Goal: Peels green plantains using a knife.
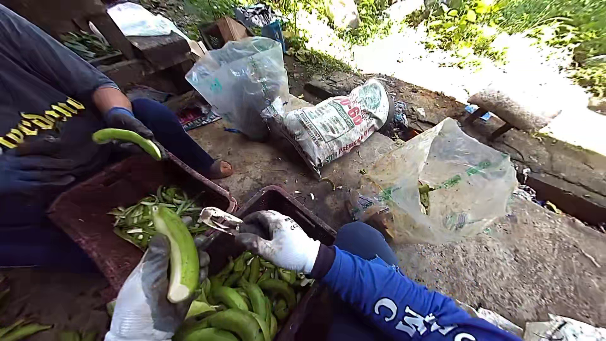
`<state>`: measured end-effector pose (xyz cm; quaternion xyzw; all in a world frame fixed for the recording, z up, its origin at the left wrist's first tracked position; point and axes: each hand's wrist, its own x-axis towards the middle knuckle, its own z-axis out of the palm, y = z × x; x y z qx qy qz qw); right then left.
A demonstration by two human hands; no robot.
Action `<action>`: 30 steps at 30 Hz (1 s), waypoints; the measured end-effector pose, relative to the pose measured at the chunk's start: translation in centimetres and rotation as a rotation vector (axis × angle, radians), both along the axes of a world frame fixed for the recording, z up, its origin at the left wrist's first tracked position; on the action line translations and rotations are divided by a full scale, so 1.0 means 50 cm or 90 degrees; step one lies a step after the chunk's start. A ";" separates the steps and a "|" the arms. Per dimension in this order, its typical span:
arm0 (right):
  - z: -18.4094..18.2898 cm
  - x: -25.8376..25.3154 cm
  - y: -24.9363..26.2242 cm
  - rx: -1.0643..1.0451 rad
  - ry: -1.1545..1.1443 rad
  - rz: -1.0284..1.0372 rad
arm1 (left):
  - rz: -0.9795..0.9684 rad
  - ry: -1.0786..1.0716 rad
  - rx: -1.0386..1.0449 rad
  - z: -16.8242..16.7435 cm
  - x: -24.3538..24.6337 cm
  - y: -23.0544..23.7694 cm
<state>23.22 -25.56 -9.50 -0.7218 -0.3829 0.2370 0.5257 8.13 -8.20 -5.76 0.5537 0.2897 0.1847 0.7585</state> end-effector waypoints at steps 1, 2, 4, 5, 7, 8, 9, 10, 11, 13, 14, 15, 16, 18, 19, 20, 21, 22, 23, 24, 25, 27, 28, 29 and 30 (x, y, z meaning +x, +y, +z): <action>-0.002 -0.005 0.002 -0.001 -0.004 0.011 | 0.006 0.003 0.006 0.001 -0.002 0.000; -0.004 -0.010 0.004 -0.005 -0.008 0.022 | 0.014 0.003 0.017 0.000 -0.004 0.002; -0.004 -0.016 0.006 -0.016 -0.011 0.043 | 0.019 -0.013 0.037 -0.006 -0.005 0.007; -0.004 -0.017 0.006 -0.018 -0.010 0.047 | 0.019 -0.021 0.045 -0.009 -0.001 0.007; -0.004 -0.021 -0.003 -0.014 -0.014 0.036 | 0.036 -0.026 0.043 -0.007 0.013 -0.007; -0.002 -0.025 -0.008 -0.009 -0.018 0.023 | 0.059 -0.019 0.036 0.001 0.018 -0.018; 0.001 -0.032 -0.011 -0.001 -0.023 0.012 | 0.086 -0.011 0.031 0.007 0.017 -0.025; 0.001 -0.041 -0.012 0.008 -0.031 0.007 | 0.114 -0.008 0.034 0.008 0.016 -0.028; -0.003 -0.049 -0.009 0.023 -0.040 0.007 | 0.136 -0.010 0.042 0.006 0.015 -0.027; -0.011 -0.065 -0.006 0.043 -0.062 0.026 | 0.166 -0.011 0.081 -0.002 0.014 -0.021; -0.014 -0.074 -0.006 0.053 -0.075 0.038 | 0.170 -0.012 0.097 -0.005 0.012 -0.017; -0.016 -0.083 -0.006 0.062 -0.085 0.053 | 0.176 -0.015 0.104 -0.007 0.012 -0.014; -0.018 -0.091 -0.006 0.067 -0.098 0.067 | 0.185 -0.022 0.097 -0.007 0.013 -0.014; -0.025 -0.103 -0.004 0.072 -0.122 0.084 | 0.182 -0.033 0.070 -0.004 0.013 -0.020; -0.028 -0.103 0.000 0.073 -0.134 0.084 | 0.171 -0.034 0.056 0.002 0.012 -0.028; -0.030 -0.097 0.004 0.075 -0.150 0.078 | 0.150 -0.029 0.051 0.008 0.010 -0.039; -0.032 -0.085 0.008 0.077 -0.167 0.064 | 0.119 -0.019 0.048 0.015 0.008 -0.050; -0.034 -0.069 0.013 0.079 -0.187 0.039 | 0.076 -0.011 0.036 0.019 0.006 -0.057; -0.036 -0.048 0.018 0.080 -0.208 0.002 | 0.022 0.011 0.025 0.023 0.004 -0.059; -0.041 -0.025 0.024 0.079 -0.227 -0.040 | -0.027 0.041 0.000 0.025 0.005 -0.057; -0.045 -0.003 0.029 0.070 -0.237 -0.081 | -0.064 0.071 -0.034 0.023 0.007 -0.051; -0.043 0.025 0.037 0.032 -0.229 -0.152 | -0.109 0.114 -0.072 0.015 0.010 -0.037; -0.040 0.031 0.039 0.017 -0.218 -0.177 | -0.122 0.123 -0.077 0.017 0.011 -0.032; -0.037 0.033 0.037 0.002 -0.198 -0.193 | -0.126 0.120 -0.086 0.017 0.011 -0.028; -0.034 0.033 0.034 -0.004 -0.174 -0.201 | -0.131 0.111 -0.089 0.020 0.009 -0.025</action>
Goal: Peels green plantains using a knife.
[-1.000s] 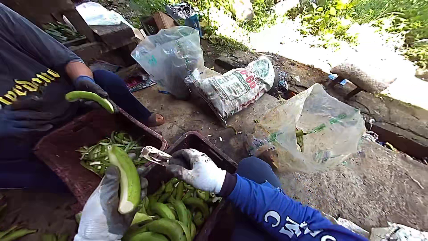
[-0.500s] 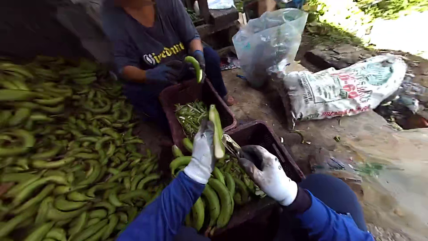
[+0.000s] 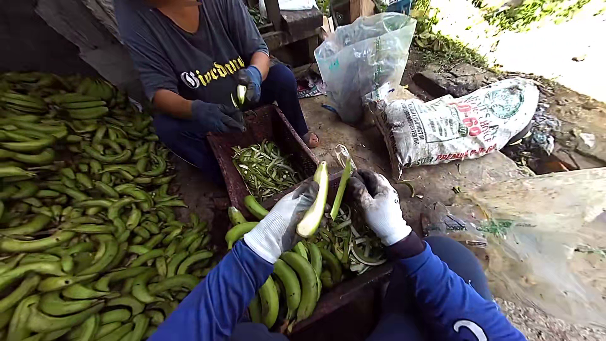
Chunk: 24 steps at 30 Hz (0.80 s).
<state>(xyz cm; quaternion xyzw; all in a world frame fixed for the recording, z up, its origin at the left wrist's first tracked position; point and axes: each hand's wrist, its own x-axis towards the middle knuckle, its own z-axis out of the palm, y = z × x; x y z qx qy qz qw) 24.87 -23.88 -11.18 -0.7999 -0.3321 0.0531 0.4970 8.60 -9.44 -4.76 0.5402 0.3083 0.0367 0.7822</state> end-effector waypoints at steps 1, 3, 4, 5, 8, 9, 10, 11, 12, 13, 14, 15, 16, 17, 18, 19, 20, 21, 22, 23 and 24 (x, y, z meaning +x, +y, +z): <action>0.003 -0.002 -0.005 0.010 0.020 -0.003 | -0.004 -0.015 0.009 0.005 -0.003 0.002; 0.005 -0.016 -0.013 0.046 0.031 0.003 | 0.040 -0.042 0.052 0.009 -0.010 0.003; 0.007 -0.027 -0.017 0.060 0.025 0.013 | 0.080 -0.056 0.073 0.004 -0.013 0.007; 0.008 -0.044 -0.021 0.071 0.023 0.033 | 0.134 -0.078 0.079 -0.003 -0.014 0.009; 0.012 -0.112 -0.028 0.085 0.012 0.136 | 0.300 -0.140 0.039 -0.011 -0.010 0.019; 0.011 -0.131 -0.030 0.077 0.001 0.172 | 0.331 -0.141 0.034 -0.013 -0.010 0.023; 0.008 -0.144 -0.030 0.060 -0.012 0.199 | 0.347 -0.133 0.042 -0.014 -0.011 0.026; 0.005 -0.151 -0.028 0.046 -0.026 0.215 | 0.345 -0.125 0.052 -0.014 -0.015 0.025; 0.002 -0.151 -0.025 0.037 -0.041 0.221 | 0.328 -0.119 0.067 -0.015 -0.018 0.024; 0.000 -0.145 -0.023 0.036 -0.054 0.225 | 0.300 -0.115 0.083 -0.016 -0.022 0.021; -0.002 -0.136 -0.021 0.039 -0.063 0.226 | 0.257 -0.110 0.100 -0.014 -0.026 0.016; -0.004 -0.123 -0.018 0.042 -0.069 0.224 | 0.202 -0.109 0.115 -0.009 -0.031 0.011; -0.005 -0.105 -0.015 0.045 -0.075 0.215 | 0.144 -0.107 0.135 -0.003 -0.033 0.006; -0.004 -0.083 -0.010 0.045 -0.081 0.200 | 0.082 -0.084 0.164 0.005 -0.034 0.003; -0.002 -0.058 -0.005 0.035 -0.087 0.178 | 0.023 -0.035 0.195 0.012 -0.034 0.002; 0.000 -0.034 -0.002 0.015 -0.084 0.152 | -0.025 0.016 0.196 0.017 -0.029 0.000; 0.002 -0.012 0.000 -0.008 -0.070 0.124 | -0.068 0.051 0.184 0.019 -0.024 -0.001; 0.005 0.006 0.001 -0.026 -0.051 0.094 | -0.096 0.073 0.161 0.019 -0.020 -0.002; 0.010 0.020 0.000 -0.034 -0.030 0.070 | -0.108 0.073 0.127 0.016 -0.017 -0.005; 0.017 0.026 -0.005 -0.033 -0.013 0.053 | -0.118 0.060 0.096 0.016 -0.017 -0.008; 0.023 0.025 -0.011 -0.022 -0.007 0.043 | -0.117 0.043 0.082 0.015 -0.019 -0.011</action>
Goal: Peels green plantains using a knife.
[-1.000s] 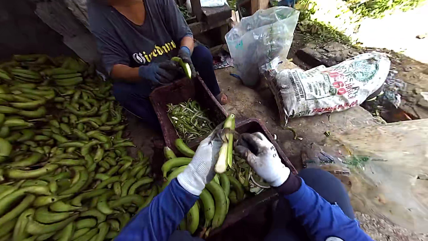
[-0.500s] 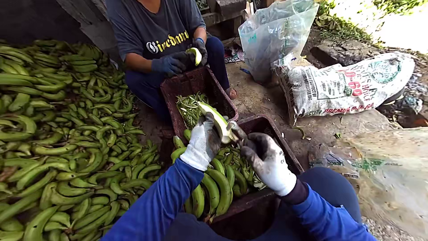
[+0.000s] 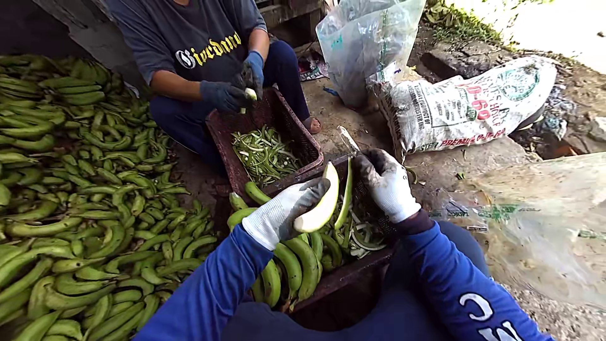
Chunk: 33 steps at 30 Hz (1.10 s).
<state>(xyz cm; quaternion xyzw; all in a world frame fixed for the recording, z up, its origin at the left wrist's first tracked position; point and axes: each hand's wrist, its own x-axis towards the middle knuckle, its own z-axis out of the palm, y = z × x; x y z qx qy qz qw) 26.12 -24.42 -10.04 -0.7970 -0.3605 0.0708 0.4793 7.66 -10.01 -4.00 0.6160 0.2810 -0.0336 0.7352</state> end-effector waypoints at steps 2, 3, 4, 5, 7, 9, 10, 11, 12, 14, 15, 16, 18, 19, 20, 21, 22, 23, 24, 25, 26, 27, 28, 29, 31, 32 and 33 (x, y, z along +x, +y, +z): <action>0.010 -0.019 -0.014 0.038 0.001 0.008 | 0.062 -0.063 -0.035 -0.009 0.000 0.003; 0.010 -0.033 -0.019 0.054 0.000 0.017 | 0.114 -0.108 -0.064 -0.018 0.000 0.011; 0.007 -0.049 -0.024 0.069 0.000 0.025 | 0.176 -0.150 -0.092 -0.024 0.001 0.018; 0.000 -0.065 -0.027 0.079 -0.004 0.034 | 0.238 -0.185 -0.123 -0.026 0.001 0.026; -0.016 -0.095 -0.027 0.090 -0.017 0.066 | 0.337 -0.252 -0.203 -0.026 -0.004 0.042; -0.026 -0.121 -0.020 0.082 -0.044 0.108 | 0.419 -0.290 -0.273 -0.027 -0.006 0.054; -0.030 -0.132 -0.015 0.071 -0.066 0.124 | 0.451 -0.282 -0.281 -0.027 -0.006 0.057; -0.033 -0.138 -0.011 0.060 -0.089 0.134 | 0.470 -0.267 -0.276 -0.027 -0.007 0.057; -0.035 -0.141 -0.007 0.055 -0.107 0.141 | 0.473 -0.256 -0.264 -0.027 -0.007 0.054; -0.036 -0.136 -0.004 0.060 -0.122 0.150 | 0.445 -0.212 -0.202 -0.020 -0.007 0.043; -0.035 -0.129 -0.004 0.065 -0.124 0.153 | 0.414 -0.173 -0.151 -0.013 -0.007 0.034; -0.034 -0.119 -0.004 0.071 -0.124 0.157 | 0.368 -0.134 -0.093 -0.004 -0.008 0.025; -0.028 -0.088 -0.002 0.065 -0.102 0.161 | 0.197 -0.082 0.019 0.008 -0.018 0.014; -0.023 -0.067 0.000 0.036 -0.078 0.160 | 0.085 -0.053 0.048 0.016 -0.023 0.015; -0.016 -0.044 0.002 -0.016 -0.048 0.154 | -0.020 -0.025 0.051 0.024 -0.026 0.015; -0.013 -0.022 0.004 -0.070 -0.016 0.139 | -0.099 -0.026 0.019 0.029 -0.024 0.011; -0.013 -0.003 0.005 -0.102 0.006 0.116 | -0.143 -0.041 -0.012 0.029 -0.020 0.006; -0.012 0.008 0.004 -0.105 0.022 0.093 | -0.141 -0.062 -0.024 0.026 -0.015 0.002; -0.009 0.010 0.000 -0.090 0.025 0.073 | -0.101 -0.083 -0.014 0.020 -0.012 0.000; -0.005 0.003 -0.004 -0.064 0.020 0.060 | -0.028 -0.108 -0.009 0.011 -0.009 0.001; -0.004 -0.007 -0.008 -0.032 0.008 0.053 | 0.061 -0.138 -0.029 0.000 -0.005 0.007; -0.008 -0.020 -0.013 0.002 -0.002 0.054 | 0.143 -0.168 -0.059 -0.011 -0.003 0.017; -0.016 -0.035 -0.017 0.035 -0.006 0.063 | 0.219 -0.198 -0.097 -0.021 -0.002 0.028; -0.024 -0.049 -0.021 0.061 -0.011 0.081 | 0.282 -0.221 -0.143 -0.026 -0.003 0.038; -0.033 -0.074 -0.023 0.082 -0.032 0.129 | 0.363 -0.257 -0.236 -0.028 -0.007 0.053; -0.033 -0.084 -0.022 0.079 -0.045 0.151 | 0.386 -0.271 -0.272 -0.024 -0.010 0.056; -0.033 -0.092 -0.019 0.071 -0.059 0.168 | 0.402 -0.283 -0.298 -0.019 -0.013 0.056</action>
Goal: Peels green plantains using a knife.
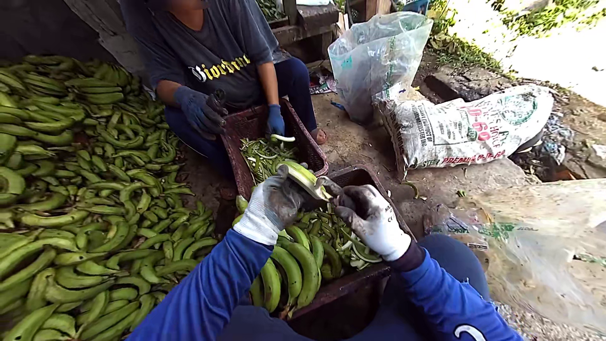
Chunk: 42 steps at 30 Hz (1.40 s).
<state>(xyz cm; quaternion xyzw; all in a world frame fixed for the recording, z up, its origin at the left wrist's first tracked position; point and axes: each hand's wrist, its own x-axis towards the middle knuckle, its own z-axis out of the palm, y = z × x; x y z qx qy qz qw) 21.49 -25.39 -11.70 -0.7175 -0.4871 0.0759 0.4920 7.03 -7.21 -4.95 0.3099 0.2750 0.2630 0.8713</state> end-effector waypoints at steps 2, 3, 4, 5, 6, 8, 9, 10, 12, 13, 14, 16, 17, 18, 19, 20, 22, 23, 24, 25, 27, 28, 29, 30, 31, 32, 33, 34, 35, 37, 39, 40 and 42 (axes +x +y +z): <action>-0.003 -0.010 0.009 -0.002 -0.017 0.015 | 0.005 -0.015 -0.017 0.009 -0.003 -0.007; -0.004 -0.011 0.013 0.004 -0.014 0.019 | -0.006 -0.022 -0.023 0.010 -0.004 -0.009; -0.006 -0.008 0.015 0.015 -0.011 0.022 | -0.019 -0.020 -0.026 0.009 -0.004 -0.012; -0.005 -0.002 0.014 0.024 -0.013 0.029 | -0.036 -0.013 -0.027 0.007 -0.003 -0.013; -0.003 0.004 0.012 0.031 -0.021 0.038 | -0.052 0.007 -0.024 0.008 0.000 -0.015; 0.003 0.014 0.006 0.042 -0.045 0.058 | -0.091 0.062 0.009 0.007 0.003 -0.014; 0.004 0.016 0.004 0.047 -0.056 0.064 | -0.115 0.093 0.037 0.009 0.005 -0.017; 0.005 0.017 0.003 0.057 -0.063 0.066 | -0.144 0.115 0.068 0.012 0.005 -0.024; 0.005 0.023 0.006 0.075 -0.058 0.059 | -0.225 0.118 0.145 0.015 0.001 -0.041; 0.007 0.029 0.009 0.070 -0.051 0.049 | -0.279 0.096 0.199 0.012 -0.005 -0.043; 0.012 0.037 0.011 0.045 -0.039 0.035 | -0.325 0.086 0.242 0.010 -0.009 -0.043; 0.025 0.063 0.015 -0.085 0.001 0.008 | -0.390 0.117 0.304 0.013 -0.018 -0.043; 0.028 0.079 0.017 -0.164 0.026 -0.011 | -0.426 0.117 0.316 0.012 -0.019 -0.042; 0.026 0.094 0.019 -0.219 0.052 -0.037 | -0.449 0.109 0.320 0.013 -0.018 -0.044; 0.023 0.104 0.018 -0.239 0.073 -0.069 | -0.455 0.097 0.326 0.015 -0.015 -0.046; 0.021 0.108 0.013 -0.226 0.086 -0.095 | -0.444 0.088 0.329 0.018 -0.012 -0.046; 0.023 0.103 0.001 -0.156 0.062 -0.123 | -0.366 0.082 0.317 0.025 -0.008 -0.041; 0.025 0.097 -0.004 -0.116 0.047 -0.124 | -0.314 0.083 0.306 0.026 -0.007 -0.035; 0.021 0.090 -0.009 -0.071 0.029 -0.115 | -0.261 0.083 0.287 0.026 -0.008 -0.029; 0.017 0.082 -0.013 -0.025 0.019 -0.094 | -0.207 0.081 0.254 0.024 -0.008 -0.021; 0.013 0.066 -0.016 0.048 0.022 -0.014 | -0.131 0.061 0.166 0.015 -0.009 -0.002; 0.011 0.058 -0.014 0.070 0.022 0.027 | -0.111 0.046 0.125 0.009 -0.010 0.007; 0.007 0.050 -0.012 0.069 0.016 0.062 | -0.101 0.034 0.097 0.005 -0.012 0.013; 0.004 0.044 -0.009 0.058 0.007 0.092 | -0.097 0.028 0.086 0.001 -0.014 0.014; 0.002 0.037 -0.006 0.047 -0.004 0.117 | -0.100 0.027 0.087 0.002 -0.015 0.011; 0.003 0.032 -0.003 0.041 -0.010 0.139 | -0.108 0.036 0.097 0.008 -0.014 0.004; 0.003 0.028 -0.001 0.042 -0.013 0.153 | -0.125 0.050 0.116 0.014 -0.013 -0.006; 0.003 0.026 -0.001 0.047 -0.017 0.157 | -0.150 0.066 0.141 0.018 -0.011 -0.016; 0.003 0.026 0.000 0.056 -0.023 0.152 | -0.182 0.078 0.173 0.019 -0.009 -0.025; 0.007 0.032 0.004 0.064 -0.012 0.098 | -0.265 0.079 0.227 0.017 -0.006 -0.038; 0.014 0.049 0.012 0.024 0.017 -0.017 | -0.336 0.093 0.278 0.015 -0.004 -0.046; 0.017 0.064 0.015 -0.011 0.035 -0.070 | -0.347 0.113 0.308 0.016 -0.003 -0.049; 0.020 0.094 0.011 -0.050 0.065 -0.110 | -0.335 0.125 0.332 0.017 0.001 -0.045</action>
